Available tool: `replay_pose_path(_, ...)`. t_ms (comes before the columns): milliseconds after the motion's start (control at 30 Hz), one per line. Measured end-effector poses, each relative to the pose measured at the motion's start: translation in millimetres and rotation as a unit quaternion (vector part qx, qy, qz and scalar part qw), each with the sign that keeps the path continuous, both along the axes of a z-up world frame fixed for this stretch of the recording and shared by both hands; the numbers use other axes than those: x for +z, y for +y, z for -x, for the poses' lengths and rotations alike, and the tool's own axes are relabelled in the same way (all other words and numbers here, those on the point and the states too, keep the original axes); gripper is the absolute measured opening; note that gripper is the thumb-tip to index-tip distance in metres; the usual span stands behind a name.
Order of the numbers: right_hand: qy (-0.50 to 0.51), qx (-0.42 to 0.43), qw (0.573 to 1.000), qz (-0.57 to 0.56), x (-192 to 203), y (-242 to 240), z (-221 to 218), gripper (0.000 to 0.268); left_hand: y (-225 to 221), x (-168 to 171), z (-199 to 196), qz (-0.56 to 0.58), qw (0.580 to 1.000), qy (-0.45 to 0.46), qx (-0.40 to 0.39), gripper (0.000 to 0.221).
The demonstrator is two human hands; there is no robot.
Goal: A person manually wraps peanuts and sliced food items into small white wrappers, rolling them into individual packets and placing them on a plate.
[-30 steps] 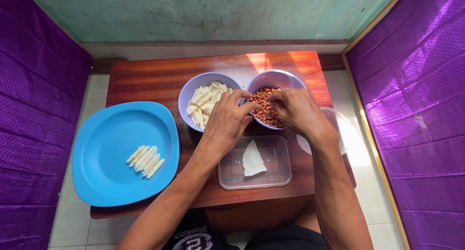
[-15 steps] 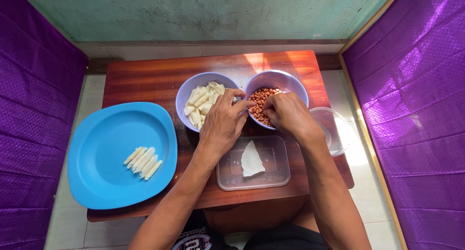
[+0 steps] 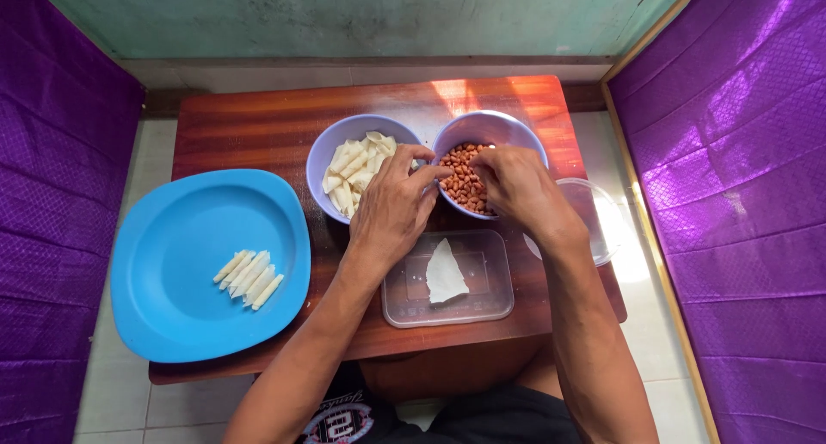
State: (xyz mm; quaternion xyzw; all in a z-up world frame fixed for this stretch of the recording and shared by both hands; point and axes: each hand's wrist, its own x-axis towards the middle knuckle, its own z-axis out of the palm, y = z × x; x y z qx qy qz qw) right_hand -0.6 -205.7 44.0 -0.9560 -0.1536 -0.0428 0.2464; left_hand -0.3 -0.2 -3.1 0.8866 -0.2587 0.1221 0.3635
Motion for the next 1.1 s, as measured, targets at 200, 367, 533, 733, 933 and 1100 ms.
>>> replay_pose_path(200,-0.092,-0.006,0.988,-0.124,15.8,2.9,34.7,0.008,4.0,15.7,14.1,0.005,0.997,-0.073,0.011,0.023)
replay_pose_path(367,-0.136,-0.013,0.973,-0.189,15.6,27.2,88.2,0.011,5.4,17.1,62.6,0.112,0.991,-0.068,-0.025,0.016)
replay_pose_path(533,-0.121,-0.006,0.953,-0.276,-25.6,42.3,122.1,0.017,15.6,-15.9,102.3,0.188,0.981,-0.005,-0.042,0.013)
replay_pose_path(733,-0.121,-0.038,0.948,-0.291,-67.0,44.6,129.0,0.02,19.2,-30.4,121.6,0.107,0.991,0.055,-0.063,0.032)
replay_pose_path(933,-0.121,-0.05,0.947,-0.295,-68.7,46.3,132.7,0.024,17.4,-34.0,122.2,0.051,0.998,0.034,-0.022,0.01)
replay_pose_path(1100,-0.125,-0.059,0.949,-0.284,-74.5,45.9,137.7,0.024,19.3,-34.6,125.2,0.07,0.997,0.035,-0.024,0.008)
